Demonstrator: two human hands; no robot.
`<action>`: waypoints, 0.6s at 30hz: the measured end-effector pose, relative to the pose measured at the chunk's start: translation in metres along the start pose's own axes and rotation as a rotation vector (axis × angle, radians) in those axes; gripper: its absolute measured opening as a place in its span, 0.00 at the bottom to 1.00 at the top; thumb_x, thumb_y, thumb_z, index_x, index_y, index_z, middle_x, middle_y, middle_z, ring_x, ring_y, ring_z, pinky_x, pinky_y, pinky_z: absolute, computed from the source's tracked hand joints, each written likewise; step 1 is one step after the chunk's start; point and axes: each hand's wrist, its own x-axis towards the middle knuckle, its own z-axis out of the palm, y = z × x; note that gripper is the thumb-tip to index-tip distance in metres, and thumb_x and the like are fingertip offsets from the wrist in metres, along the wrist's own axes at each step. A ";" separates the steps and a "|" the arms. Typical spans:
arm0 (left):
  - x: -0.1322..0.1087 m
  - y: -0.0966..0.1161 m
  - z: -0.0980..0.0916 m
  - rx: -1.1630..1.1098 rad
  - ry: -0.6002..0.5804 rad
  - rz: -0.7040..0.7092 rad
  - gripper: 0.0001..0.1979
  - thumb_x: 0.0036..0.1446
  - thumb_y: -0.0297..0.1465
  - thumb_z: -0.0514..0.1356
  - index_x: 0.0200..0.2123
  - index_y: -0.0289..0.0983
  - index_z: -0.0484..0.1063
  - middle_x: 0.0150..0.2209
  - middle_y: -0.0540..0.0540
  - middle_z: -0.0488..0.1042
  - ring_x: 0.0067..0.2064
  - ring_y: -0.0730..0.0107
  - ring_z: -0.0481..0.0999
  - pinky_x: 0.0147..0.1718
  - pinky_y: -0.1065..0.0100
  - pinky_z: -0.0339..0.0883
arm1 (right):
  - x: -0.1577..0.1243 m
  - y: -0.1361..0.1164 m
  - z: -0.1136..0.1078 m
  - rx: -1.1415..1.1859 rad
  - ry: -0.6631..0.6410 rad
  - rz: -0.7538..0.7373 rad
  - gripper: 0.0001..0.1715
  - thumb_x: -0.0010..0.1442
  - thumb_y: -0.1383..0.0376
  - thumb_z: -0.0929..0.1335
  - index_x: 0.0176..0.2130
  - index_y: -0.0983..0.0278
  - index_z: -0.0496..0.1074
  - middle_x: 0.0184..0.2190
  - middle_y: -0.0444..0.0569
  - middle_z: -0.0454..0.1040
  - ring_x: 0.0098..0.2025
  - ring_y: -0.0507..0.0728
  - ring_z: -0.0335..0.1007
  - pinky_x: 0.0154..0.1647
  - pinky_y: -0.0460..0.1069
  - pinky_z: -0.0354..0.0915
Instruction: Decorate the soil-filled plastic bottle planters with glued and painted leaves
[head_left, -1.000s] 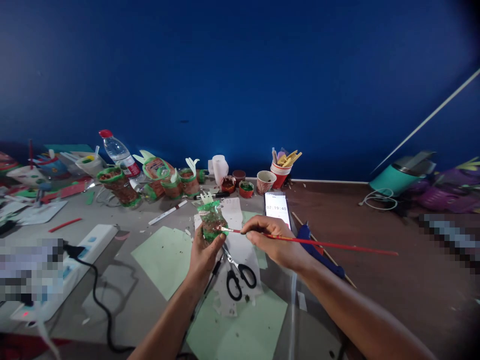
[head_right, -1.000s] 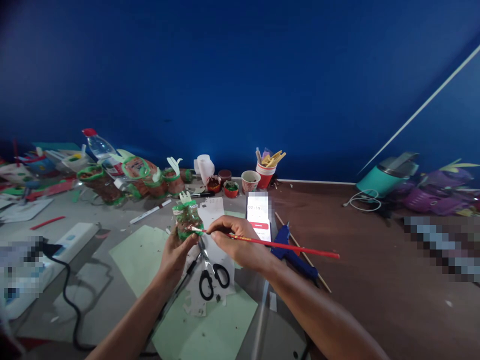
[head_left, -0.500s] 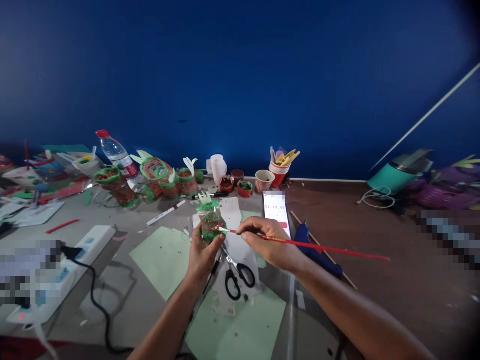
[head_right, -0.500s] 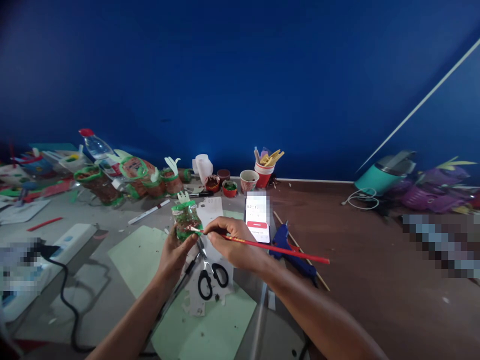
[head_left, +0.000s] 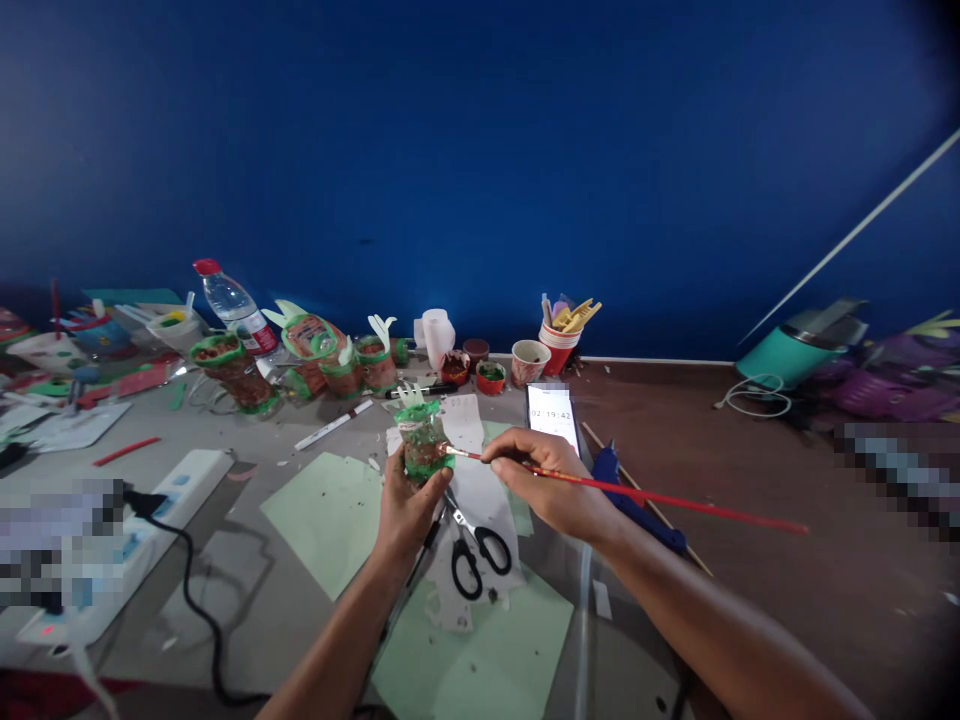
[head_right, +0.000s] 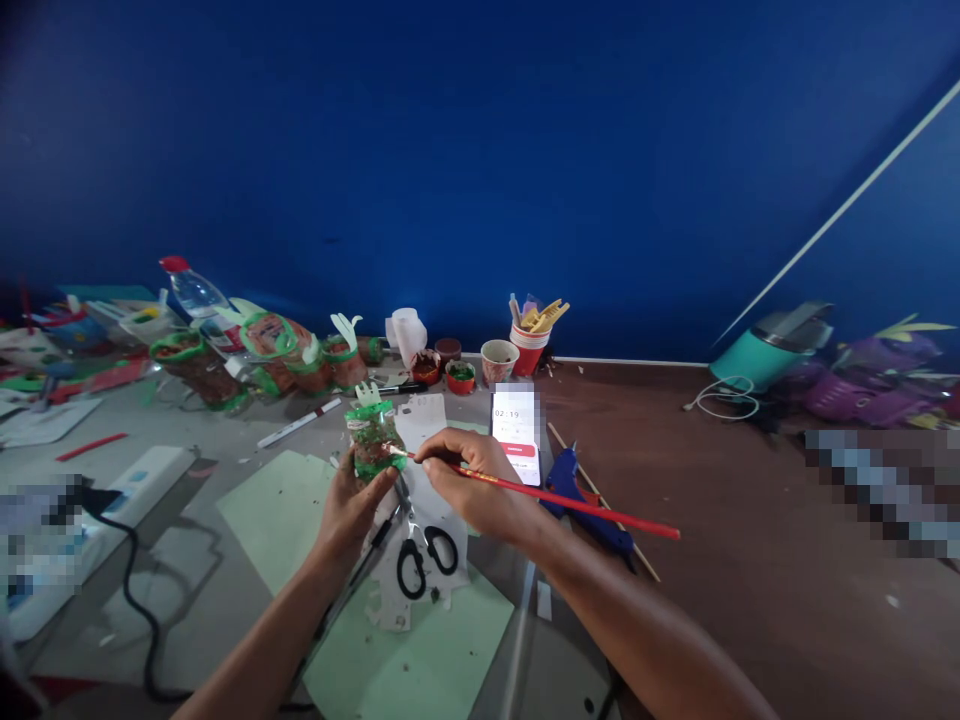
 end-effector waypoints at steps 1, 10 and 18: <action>0.000 0.000 0.000 -0.004 0.002 -0.003 0.25 0.40 0.34 0.70 0.43 0.36 0.69 0.40 0.44 0.76 0.41 0.62 0.75 0.42 0.65 0.65 | 0.000 0.000 0.000 0.005 -0.005 0.007 0.08 0.52 0.68 0.65 0.32 0.65 0.73 0.24 0.43 0.69 0.23 0.48 0.58 0.24 0.44 0.55; -0.001 0.001 0.001 0.009 0.009 -0.012 0.25 0.40 0.35 0.70 0.43 0.36 0.69 0.39 0.44 0.76 0.41 0.62 0.74 0.41 0.65 0.65 | 0.001 -0.003 -0.003 0.025 -0.005 0.023 0.07 0.51 0.68 0.65 0.31 0.65 0.73 0.22 0.42 0.68 0.22 0.48 0.57 0.23 0.44 0.53; -0.001 0.004 0.003 -0.039 -0.013 -0.015 0.25 0.41 0.36 0.69 0.44 0.36 0.69 0.41 0.44 0.76 0.42 0.62 0.74 0.42 0.65 0.65 | 0.003 -0.002 -0.005 0.018 -0.021 0.022 0.07 0.51 0.68 0.65 0.31 0.65 0.73 0.23 0.42 0.69 0.23 0.49 0.58 0.24 0.44 0.55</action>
